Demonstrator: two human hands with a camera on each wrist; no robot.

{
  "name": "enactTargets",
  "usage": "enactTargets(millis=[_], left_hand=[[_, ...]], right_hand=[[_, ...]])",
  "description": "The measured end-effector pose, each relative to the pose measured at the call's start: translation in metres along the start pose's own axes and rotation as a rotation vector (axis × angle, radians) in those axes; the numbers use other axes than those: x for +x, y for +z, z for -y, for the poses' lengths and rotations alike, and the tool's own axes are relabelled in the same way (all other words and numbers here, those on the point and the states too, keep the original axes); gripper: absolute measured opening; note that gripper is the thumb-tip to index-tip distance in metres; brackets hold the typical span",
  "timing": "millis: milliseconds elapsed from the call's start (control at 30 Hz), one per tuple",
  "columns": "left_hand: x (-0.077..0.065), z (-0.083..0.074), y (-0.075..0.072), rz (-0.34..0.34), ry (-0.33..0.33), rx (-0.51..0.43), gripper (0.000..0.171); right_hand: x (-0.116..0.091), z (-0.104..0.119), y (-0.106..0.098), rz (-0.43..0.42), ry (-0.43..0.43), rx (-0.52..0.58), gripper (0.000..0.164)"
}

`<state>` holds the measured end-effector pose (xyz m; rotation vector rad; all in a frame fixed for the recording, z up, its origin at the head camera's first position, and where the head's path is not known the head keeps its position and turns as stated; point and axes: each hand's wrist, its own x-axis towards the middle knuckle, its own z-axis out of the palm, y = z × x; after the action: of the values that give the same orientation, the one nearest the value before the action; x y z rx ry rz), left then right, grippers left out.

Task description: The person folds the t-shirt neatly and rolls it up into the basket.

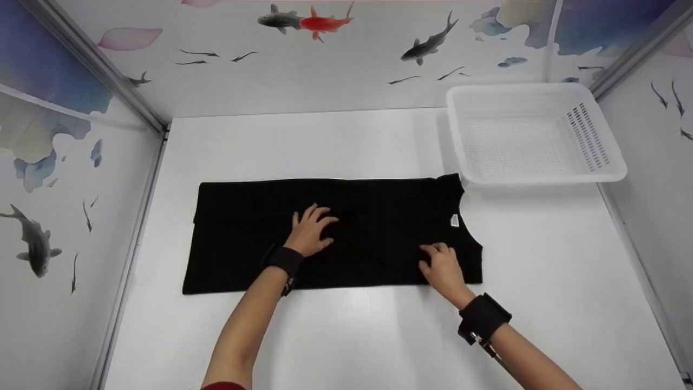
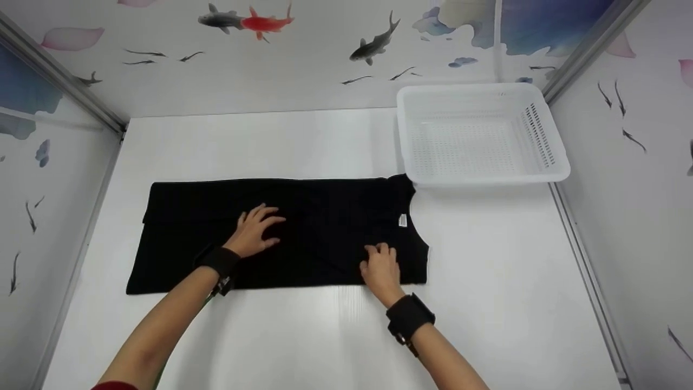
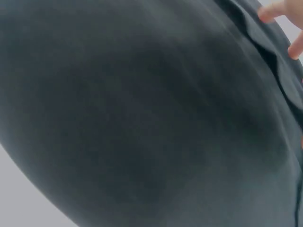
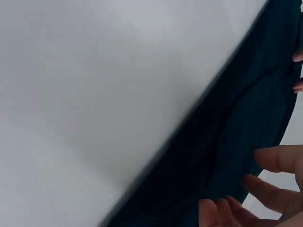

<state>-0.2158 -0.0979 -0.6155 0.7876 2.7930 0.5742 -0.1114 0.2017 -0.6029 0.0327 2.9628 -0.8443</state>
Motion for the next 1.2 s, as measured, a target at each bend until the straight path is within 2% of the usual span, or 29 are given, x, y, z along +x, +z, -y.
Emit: enactTargets(millis=[167,333,500,633,800,933,1033,1200], left_hand=[[-0.016,0.028,-0.012,0.095,-0.141,0.006,0.078],[-0.037,0.055,-0.022,0.143,-0.295,-0.047,0.086],[-0.054,0.078,-0.026,0.125,-0.368,-0.109,0.085],[-0.059,0.087,-0.024,0.088,-0.412,-0.121,0.085],[-0.064,0.084,-0.02,-0.016,-0.451,-0.097,0.079],[-0.07,0.077,-0.017,-0.08,-0.455,-0.073,0.073],[-0.071,0.067,-0.016,-0.087,-0.455,-0.031,0.071],[-0.067,0.045,-0.017,-0.052,-0.401,0.071,0.069]], right_hand=[[-0.009,0.027,0.022,0.122,0.112,-0.014,0.058],[-0.002,0.046,0.039,0.187,0.153,-0.106,0.073],[0.02,0.059,0.051,0.187,0.126,-0.148,0.081],[0.049,0.064,0.057,0.2,0.104,-0.136,0.089],[0.088,0.059,0.062,0.238,0.073,-0.187,0.099],[0.113,0.052,0.056,0.288,0.035,-0.228,0.099],[0.128,0.047,0.046,0.31,0.014,-0.274,0.096],[0.146,0.039,0.033,0.256,0.056,-0.348,0.092]])
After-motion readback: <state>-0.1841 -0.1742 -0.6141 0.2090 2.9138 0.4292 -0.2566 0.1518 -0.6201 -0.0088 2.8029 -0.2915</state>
